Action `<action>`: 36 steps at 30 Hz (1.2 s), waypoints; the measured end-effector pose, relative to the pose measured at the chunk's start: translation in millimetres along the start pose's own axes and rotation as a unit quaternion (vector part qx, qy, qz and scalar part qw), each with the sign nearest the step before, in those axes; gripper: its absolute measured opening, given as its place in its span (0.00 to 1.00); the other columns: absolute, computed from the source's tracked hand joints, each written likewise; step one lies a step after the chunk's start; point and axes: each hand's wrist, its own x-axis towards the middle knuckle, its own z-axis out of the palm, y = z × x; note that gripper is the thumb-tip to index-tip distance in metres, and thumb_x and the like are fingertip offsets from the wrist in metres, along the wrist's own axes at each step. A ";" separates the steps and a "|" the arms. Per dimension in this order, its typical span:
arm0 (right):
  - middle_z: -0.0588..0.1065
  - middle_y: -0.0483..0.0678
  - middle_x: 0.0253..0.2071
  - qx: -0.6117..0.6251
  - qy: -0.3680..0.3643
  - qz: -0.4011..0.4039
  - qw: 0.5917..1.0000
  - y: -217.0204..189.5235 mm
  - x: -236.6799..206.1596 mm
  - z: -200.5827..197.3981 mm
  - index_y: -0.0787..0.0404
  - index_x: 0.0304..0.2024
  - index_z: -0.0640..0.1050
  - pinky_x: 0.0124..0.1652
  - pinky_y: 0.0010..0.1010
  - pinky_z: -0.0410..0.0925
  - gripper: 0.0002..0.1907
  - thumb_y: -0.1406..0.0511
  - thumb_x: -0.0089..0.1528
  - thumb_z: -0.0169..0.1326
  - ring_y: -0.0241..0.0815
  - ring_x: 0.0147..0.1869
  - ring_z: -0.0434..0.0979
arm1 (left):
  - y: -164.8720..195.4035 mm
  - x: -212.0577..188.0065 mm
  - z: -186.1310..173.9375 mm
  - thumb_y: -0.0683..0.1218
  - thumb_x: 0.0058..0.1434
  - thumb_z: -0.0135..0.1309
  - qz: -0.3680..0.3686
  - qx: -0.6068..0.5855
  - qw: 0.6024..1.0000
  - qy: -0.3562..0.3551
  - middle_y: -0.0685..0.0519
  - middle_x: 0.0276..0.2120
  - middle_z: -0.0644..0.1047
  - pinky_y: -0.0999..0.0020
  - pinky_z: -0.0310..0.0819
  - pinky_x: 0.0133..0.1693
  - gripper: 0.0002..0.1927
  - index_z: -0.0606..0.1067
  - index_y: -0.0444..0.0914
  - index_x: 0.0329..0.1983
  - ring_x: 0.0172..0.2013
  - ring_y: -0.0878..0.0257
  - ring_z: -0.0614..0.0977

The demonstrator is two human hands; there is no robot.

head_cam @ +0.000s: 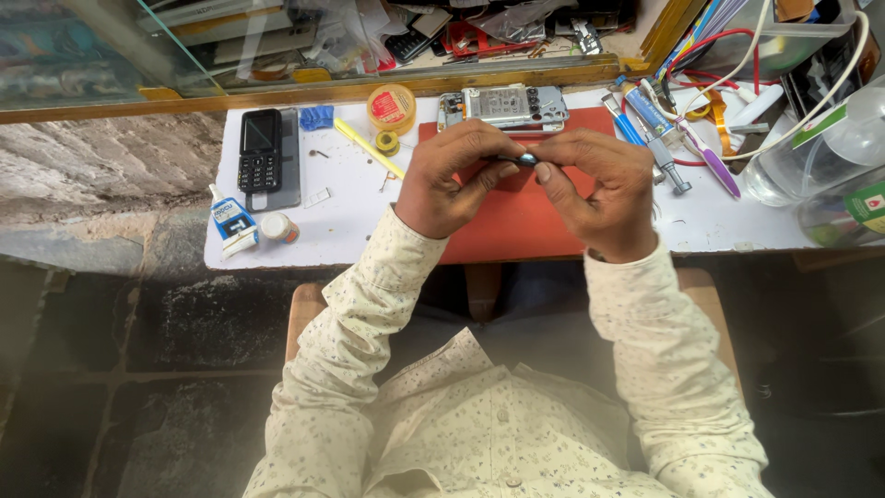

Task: The person works on a smartphone at a repair bench, prying along the edge of the device, holding and turning the phone, then squeezing adhesive from a tube onto the detached back cover and pressing the cover onto the phone body, pressing around its edges.

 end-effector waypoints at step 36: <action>0.78 0.56 0.44 -0.143 0.148 -0.049 0.977 -7.7 -20.2 35.8 0.70 0.49 0.80 0.47 0.34 0.76 0.14 0.77 0.61 0.65 0.52 0.47 0.82 | 6.0 2.8 8.4 0.35 0.62 0.62 0.051 0.101 0.993 0.031 0.51 0.39 0.79 0.63 0.78 0.42 0.13 0.77 0.37 0.48 0.41 0.55 0.81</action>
